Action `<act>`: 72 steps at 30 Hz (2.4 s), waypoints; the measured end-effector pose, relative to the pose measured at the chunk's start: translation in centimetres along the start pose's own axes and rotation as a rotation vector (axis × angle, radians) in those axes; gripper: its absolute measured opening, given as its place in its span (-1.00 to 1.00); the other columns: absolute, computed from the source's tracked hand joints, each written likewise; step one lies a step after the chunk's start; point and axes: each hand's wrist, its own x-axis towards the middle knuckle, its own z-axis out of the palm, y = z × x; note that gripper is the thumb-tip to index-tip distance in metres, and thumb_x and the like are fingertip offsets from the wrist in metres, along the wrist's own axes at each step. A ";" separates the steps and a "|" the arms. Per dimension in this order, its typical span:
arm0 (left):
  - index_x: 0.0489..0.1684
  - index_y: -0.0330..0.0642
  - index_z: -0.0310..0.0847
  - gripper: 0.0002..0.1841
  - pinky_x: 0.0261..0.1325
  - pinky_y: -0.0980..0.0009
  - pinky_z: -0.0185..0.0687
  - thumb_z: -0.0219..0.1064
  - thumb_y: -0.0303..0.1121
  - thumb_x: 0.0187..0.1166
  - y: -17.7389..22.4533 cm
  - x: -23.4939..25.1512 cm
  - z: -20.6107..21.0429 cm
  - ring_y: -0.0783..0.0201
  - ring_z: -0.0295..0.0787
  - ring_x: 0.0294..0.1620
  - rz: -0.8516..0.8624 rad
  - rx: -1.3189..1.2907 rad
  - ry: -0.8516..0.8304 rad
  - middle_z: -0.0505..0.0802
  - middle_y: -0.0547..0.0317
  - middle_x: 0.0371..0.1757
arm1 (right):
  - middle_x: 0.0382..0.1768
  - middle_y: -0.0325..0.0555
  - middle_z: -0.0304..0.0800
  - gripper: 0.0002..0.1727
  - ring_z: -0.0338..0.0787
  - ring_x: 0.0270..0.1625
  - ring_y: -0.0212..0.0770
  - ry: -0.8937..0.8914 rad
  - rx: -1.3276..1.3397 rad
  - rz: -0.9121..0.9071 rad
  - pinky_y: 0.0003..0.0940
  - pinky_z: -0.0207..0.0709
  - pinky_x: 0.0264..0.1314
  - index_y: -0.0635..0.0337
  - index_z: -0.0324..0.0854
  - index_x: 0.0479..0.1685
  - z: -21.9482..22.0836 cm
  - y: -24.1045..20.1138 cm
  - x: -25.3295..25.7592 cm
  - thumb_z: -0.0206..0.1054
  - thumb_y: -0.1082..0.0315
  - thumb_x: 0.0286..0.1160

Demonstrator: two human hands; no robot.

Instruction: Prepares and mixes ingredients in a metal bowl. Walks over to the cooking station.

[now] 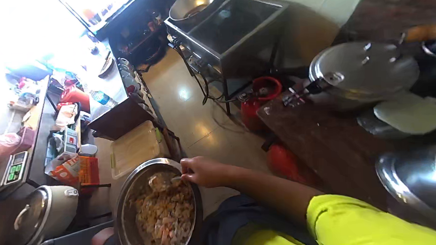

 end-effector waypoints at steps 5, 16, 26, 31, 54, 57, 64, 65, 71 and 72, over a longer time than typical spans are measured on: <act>0.32 -0.29 0.36 -0.45 -0.39 0.36 0.74 0.19 -0.72 0.23 2.4 5.9 11.5 0.33 0.75 -0.35 -0.100 0.009 -0.001 0.72 0.06 -0.19 | -0.04 0.06 0.75 -0.65 0.77 0.00 -0.06 0.093 0.051 0.128 -0.02 0.63 0.17 0.26 0.62 0.15 -6.9 4.0 3.7 0.25 0.12 0.74; 0.15 -0.36 0.48 -0.52 -0.48 0.23 0.73 0.21 -0.80 0.16 6.7 30.7 35.0 0.17 0.77 -0.46 -0.205 -0.153 -0.322 0.78 -0.06 -0.32 | -0.13 0.02 0.78 -0.67 0.79 -0.08 -0.07 0.381 -0.056 0.343 -0.01 0.65 0.10 0.22 0.66 0.11 -23.7 6.2 22.1 0.32 0.12 0.69; 0.15 -0.40 0.55 -0.54 -0.45 0.30 0.71 0.24 -0.81 0.18 15.4 47.2 52.1 0.21 0.76 -0.45 -0.190 -0.157 -0.398 0.80 -0.07 -0.30 | -0.24 -0.10 0.79 -0.81 0.78 -0.21 -0.23 0.528 -0.019 0.331 -0.20 0.68 -0.03 0.21 0.68 -0.02 -37.8 7.3 39.9 0.41 0.27 0.63; 0.08 -0.40 0.58 -0.53 -0.40 0.24 0.71 0.26 -0.84 0.10 15.5 54.8 58.6 0.14 0.76 -0.39 -0.220 -0.204 -0.241 0.79 -0.11 -0.26 | -0.28 -0.14 0.79 -0.83 0.78 -0.26 -0.25 0.397 -0.020 0.275 -0.20 0.69 -0.07 0.17 0.67 -0.06 -45.6 10.7 52.5 0.43 0.27 0.60; 0.30 -0.43 0.51 -0.41 -0.18 0.12 0.71 0.26 -0.82 0.11 15.5 87.9 66.6 0.05 0.71 -0.11 -0.299 -0.285 0.645 0.72 -0.22 0.02 | 0.13 0.26 0.80 -0.66 0.78 0.22 0.26 -0.649 -0.698 -0.023 0.33 0.55 0.34 0.22 0.58 0.38 -52.0 6.6 110.8 0.16 0.26 0.81; 0.10 -0.38 0.58 -0.48 -0.22 0.09 0.69 0.28 -0.85 0.04 14.7 92.3 66.9 0.05 0.71 -0.17 -0.258 -0.350 0.717 0.75 -0.18 -0.08 | 0.11 0.22 0.85 -0.68 0.81 0.22 0.33 -0.627 -0.925 -0.125 0.46 0.58 0.24 0.07 0.67 0.36 -50.9 4.9 115.3 0.20 0.37 0.74; 0.11 -0.29 0.61 -0.60 -0.06 0.10 0.73 0.40 -0.62 0.22 13.4 97.5 67.9 0.11 0.76 -0.08 -0.284 -0.428 0.769 0.79 -0.09 -0.04 | 0.07 0.39 0.72 -0.79 0.77 0.11 0.41 -0.709 -1.470 -0.430 0.35 0.63 -0.02 0.41 0.69 0.04 -47.1 0.1 122.5 0.25 0.58 0.52; 0.19 -0.31 0.63 -0.64 0.09 0.10 0.73 0.44 -0.49 0.41 13.0 97.9 68.0 0.12 0.77 0.03 -0.269 -0.440 0.771 0.80 -0.10 0.05 | 0.03 0.37 0.73 -0.78 0.78 0.10 0.38 -0.744 -1.544 -0.487 0.31 0.62 -0.02 0.39 0.69 0.06 -46.7 -0.6 123.3 0.26 0.58 0.52; 0.00 -0.32 0.70 -0.46 0.19 0.11 0.70 0.31 0.11 0.67 11.4 99.7 67.8 0.16 0.77 -0.01 -0.281 -0.234 0.859 0.82 -0.07 -0.06 | -0.14 0.22 0.80 -0.84 0.79 0.02 0.27 -1.080 -1.867 -0.870 0.23 0.57 0.09 0.40 0.75 -0.16 -44.7 -4.9 126.7 0.23 0.60 0.56; -0.02 -0.32 0.70 -0.47 0.17 0.12 0.71 0.32 0.11 0.66 11.4 99.7 67.9 0.18 0.78 -0.02 -0.281 -0.229 0.873 0.82 -0.05 -0.08 | -0.12 0.21 0.80 -0.84 0.79 0.03 0.26 -1.157 -1.886 -0.892 0.22 0.58 0.08 0.37 0.76 -0.17 -44.3 -5.1 127.0 0.23 0.59 0.56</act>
